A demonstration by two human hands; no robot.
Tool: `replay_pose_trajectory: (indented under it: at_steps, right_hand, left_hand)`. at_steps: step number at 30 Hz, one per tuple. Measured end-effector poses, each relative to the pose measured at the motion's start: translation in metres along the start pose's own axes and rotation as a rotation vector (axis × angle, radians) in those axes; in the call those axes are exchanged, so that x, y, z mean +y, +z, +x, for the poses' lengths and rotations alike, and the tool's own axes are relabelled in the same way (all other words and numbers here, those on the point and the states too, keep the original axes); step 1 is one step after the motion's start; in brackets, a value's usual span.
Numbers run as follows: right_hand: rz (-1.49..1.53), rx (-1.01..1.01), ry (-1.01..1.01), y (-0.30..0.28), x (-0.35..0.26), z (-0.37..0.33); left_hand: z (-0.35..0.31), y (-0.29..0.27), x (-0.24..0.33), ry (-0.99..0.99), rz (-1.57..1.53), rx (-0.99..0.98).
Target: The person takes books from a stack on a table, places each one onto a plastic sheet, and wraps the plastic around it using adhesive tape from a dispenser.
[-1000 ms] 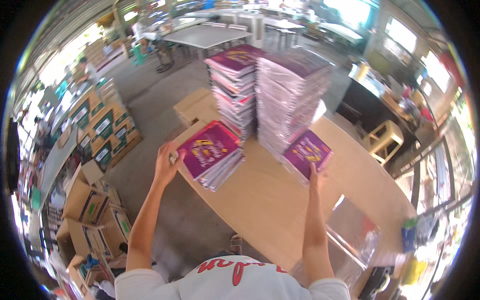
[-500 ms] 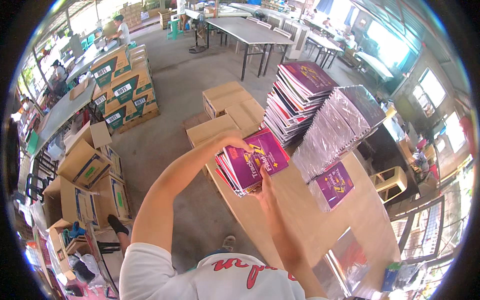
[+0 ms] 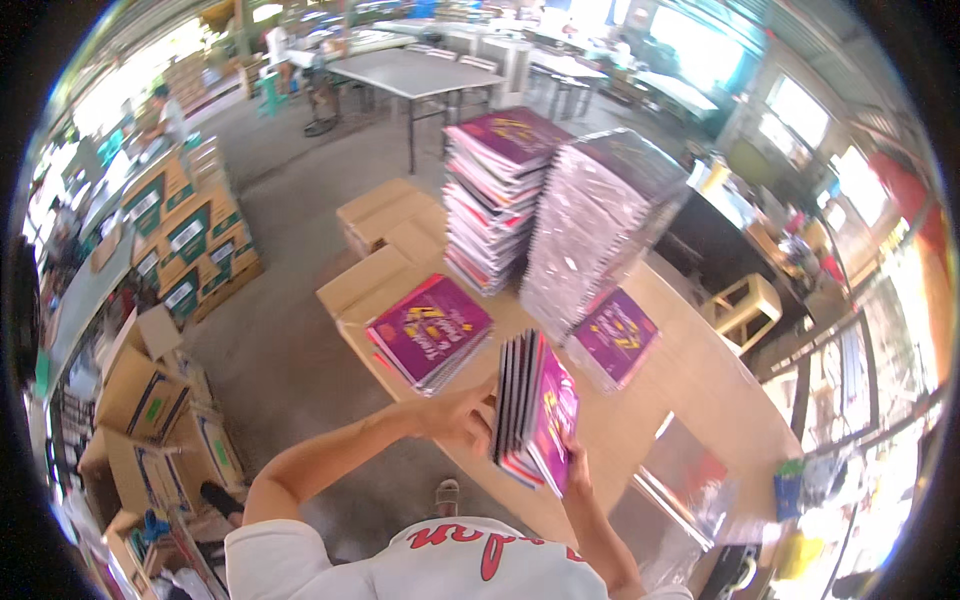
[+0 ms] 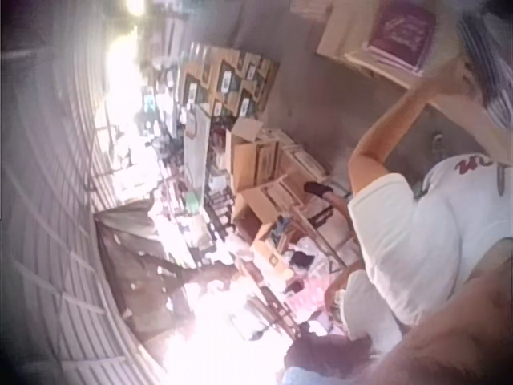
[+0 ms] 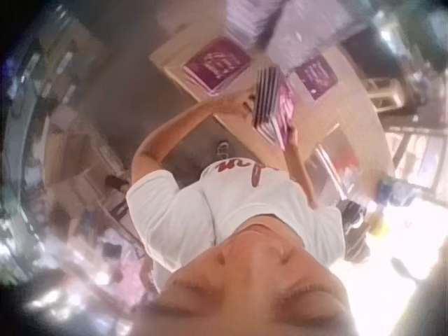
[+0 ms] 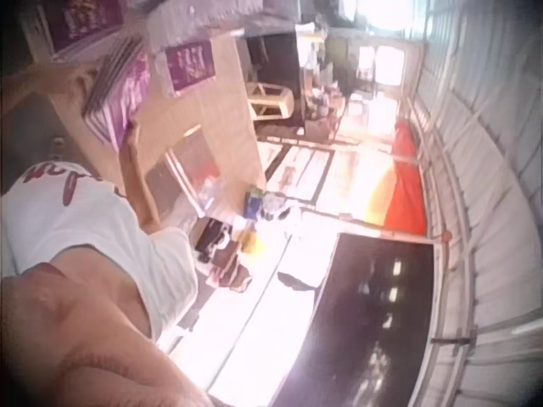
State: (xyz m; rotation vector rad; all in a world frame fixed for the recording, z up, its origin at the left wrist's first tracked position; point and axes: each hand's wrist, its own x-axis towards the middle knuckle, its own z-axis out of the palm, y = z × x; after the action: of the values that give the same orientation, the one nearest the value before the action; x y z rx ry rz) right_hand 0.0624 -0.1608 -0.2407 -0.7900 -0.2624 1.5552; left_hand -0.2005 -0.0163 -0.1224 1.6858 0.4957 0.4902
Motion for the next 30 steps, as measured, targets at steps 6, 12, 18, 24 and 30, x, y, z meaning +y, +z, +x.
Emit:
replay_pose_trajectory:
  at_steps: [6, 12, 18, 24, 30]
  right_hand:
    - [0.036, 0.145, 0.311, -0.009, -0.094, -0.137]
    - [-0.57, 0.087, -0.674, -0.155, -0.137, -0.267]
    - [-0.643, 0.493, -0.918, -0.222, -0.174, -0.291]
    - [-0.643, 0.445, -0.868, -0.281, -0.179, -0.296]
    - [-0.838, 0.554, -0.895, -0.313, -0.168, -0.287]
  left_hand:
    - [0.051, 0.125, 0.034, 0.973, 0.78, -0.216]
    - [0.122, 0.3, 0.017, 0.204, -0.166, -0.136]
    - [0.167, 0.442, 0.003, 0.101, -0.346, -0.11]
    - [0.165, 0.485, -0.052, 0.127, -0.428, -0.113]
    - [0.165, 0.512, -0.064, 0.292, -0.412, 0.039]
